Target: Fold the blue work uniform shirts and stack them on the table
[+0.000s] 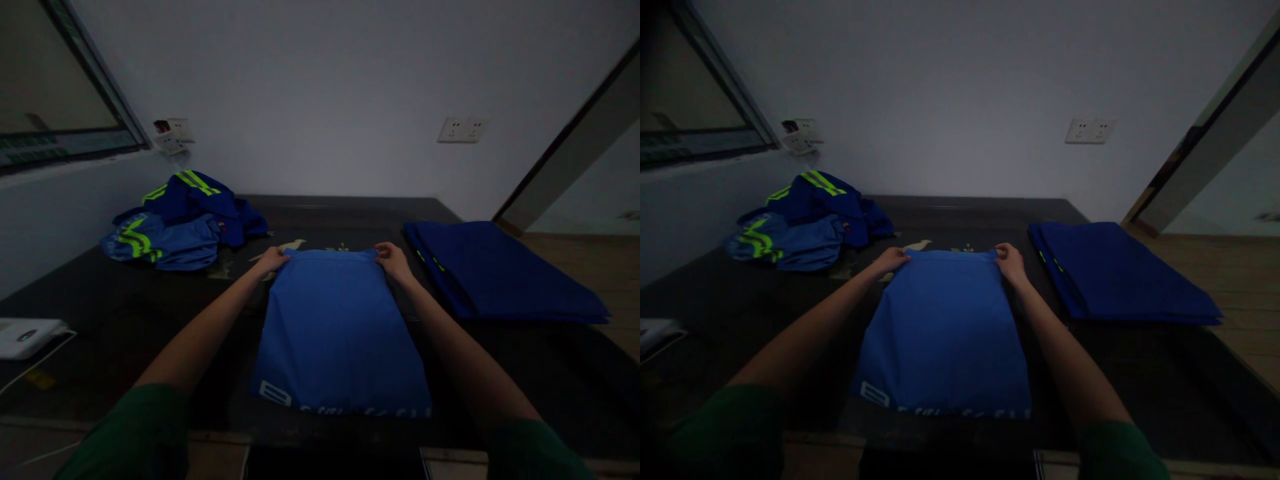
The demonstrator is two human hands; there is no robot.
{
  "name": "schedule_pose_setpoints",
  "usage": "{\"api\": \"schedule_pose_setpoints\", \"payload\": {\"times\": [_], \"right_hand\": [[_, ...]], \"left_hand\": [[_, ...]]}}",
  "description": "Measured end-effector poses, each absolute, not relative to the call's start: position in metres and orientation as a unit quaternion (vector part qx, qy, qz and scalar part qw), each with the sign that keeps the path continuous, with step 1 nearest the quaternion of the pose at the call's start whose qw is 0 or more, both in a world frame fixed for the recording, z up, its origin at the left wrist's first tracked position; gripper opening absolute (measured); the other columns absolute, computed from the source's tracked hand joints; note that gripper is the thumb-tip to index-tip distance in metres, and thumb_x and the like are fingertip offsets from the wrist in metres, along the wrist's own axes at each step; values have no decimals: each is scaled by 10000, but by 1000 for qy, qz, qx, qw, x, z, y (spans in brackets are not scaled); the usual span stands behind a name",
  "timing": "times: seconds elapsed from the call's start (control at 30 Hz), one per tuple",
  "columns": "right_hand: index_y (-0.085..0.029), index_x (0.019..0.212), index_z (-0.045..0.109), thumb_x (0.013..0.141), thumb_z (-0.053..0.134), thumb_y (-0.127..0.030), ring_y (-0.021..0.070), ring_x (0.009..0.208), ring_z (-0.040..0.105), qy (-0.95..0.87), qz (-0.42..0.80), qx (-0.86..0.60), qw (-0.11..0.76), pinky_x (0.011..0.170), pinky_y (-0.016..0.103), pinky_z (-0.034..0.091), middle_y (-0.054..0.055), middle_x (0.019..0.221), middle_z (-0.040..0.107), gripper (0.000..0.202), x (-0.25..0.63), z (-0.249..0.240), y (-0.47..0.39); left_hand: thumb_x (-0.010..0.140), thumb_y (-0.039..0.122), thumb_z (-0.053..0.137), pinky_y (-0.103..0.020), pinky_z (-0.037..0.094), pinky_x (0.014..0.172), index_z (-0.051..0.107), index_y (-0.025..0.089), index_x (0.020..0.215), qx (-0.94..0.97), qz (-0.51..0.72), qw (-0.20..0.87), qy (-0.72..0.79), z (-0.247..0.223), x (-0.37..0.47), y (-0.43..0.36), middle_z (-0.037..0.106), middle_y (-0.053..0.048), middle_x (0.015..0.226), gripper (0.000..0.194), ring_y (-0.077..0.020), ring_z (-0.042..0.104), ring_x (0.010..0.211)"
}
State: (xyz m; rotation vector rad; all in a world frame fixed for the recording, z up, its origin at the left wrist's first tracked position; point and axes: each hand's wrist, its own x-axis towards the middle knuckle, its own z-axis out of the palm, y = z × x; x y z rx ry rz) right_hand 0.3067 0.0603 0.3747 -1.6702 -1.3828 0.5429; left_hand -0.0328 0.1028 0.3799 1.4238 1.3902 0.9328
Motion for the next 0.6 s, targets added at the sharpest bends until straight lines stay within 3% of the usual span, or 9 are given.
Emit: {"api": "schedule_pose_setpoints", "payload": {"times": [0.17, 0.3, 0.37, 0.47, 0.6], "right_hand": [[-160, 1040, 645, 746, 544, -24, 196, 892, 585, -638, 105, -680, 347, 820, 323, 448, 77, 920, 641, 339, 306, 371, 51], [-160, 1081, 622, 809, 581, -167, 205, 889, 578, -631, 99, -675, 368, 812, 334, 463, 87, 953, 612, 275, 317, 377, 46], [-177, 1135, 600, 794, 629, -232, 197, 850, 576, -643, 129, -660, 365, 787, 331, 480, 77, 952, 596, 346, 320, 377, 41], [-197, 1209, 570, 733, 675, -177, 197, 872, 571, -684, 126, -637, 331, 827, 347, 488, 74, 972, 565, 488, 317, 368, 29], [-206, 1203, 584, 791, 543, -127, 215, 950, 573, -711, 46, -631, 307, 872, 395, 495, 111, 1127, 497, 422, 309, 350, 11]], "left_hand": [[746, 252, 702, -304, 471, 836, 655, 137, 1010, 599, 387, 387, 585, 387, -33, 96, 684, -140, 1024, 292, -302, 576, 1095], [787, 281, 661, -420, 353, 1045, 584, 148, 1209, 706, 368, 251, 550, 396, -36, 64, 562, -152, 1284, 448, -317, 445, 1264], [835, 327, 609, -453, 277, 1103, 592, 178, 1234, 790, 322, 192, 485, 397, -35, 36, 526, -132, 1342, 426, -310, 419, 1294], [889, 444, 540, -478, 181, 1147, 563, 284, 1305, 871, 216, 193, 397, 385, -34, -8, 443, -67, 1457, 447, -311, 340, 1370], [927, 540, 434, -591, 104, 1131, 348, 375, 1446, 906, 67, 157, 386, 359, -48, -36, 242, -27, 1568, 551, -323, 205, 1433]]}}
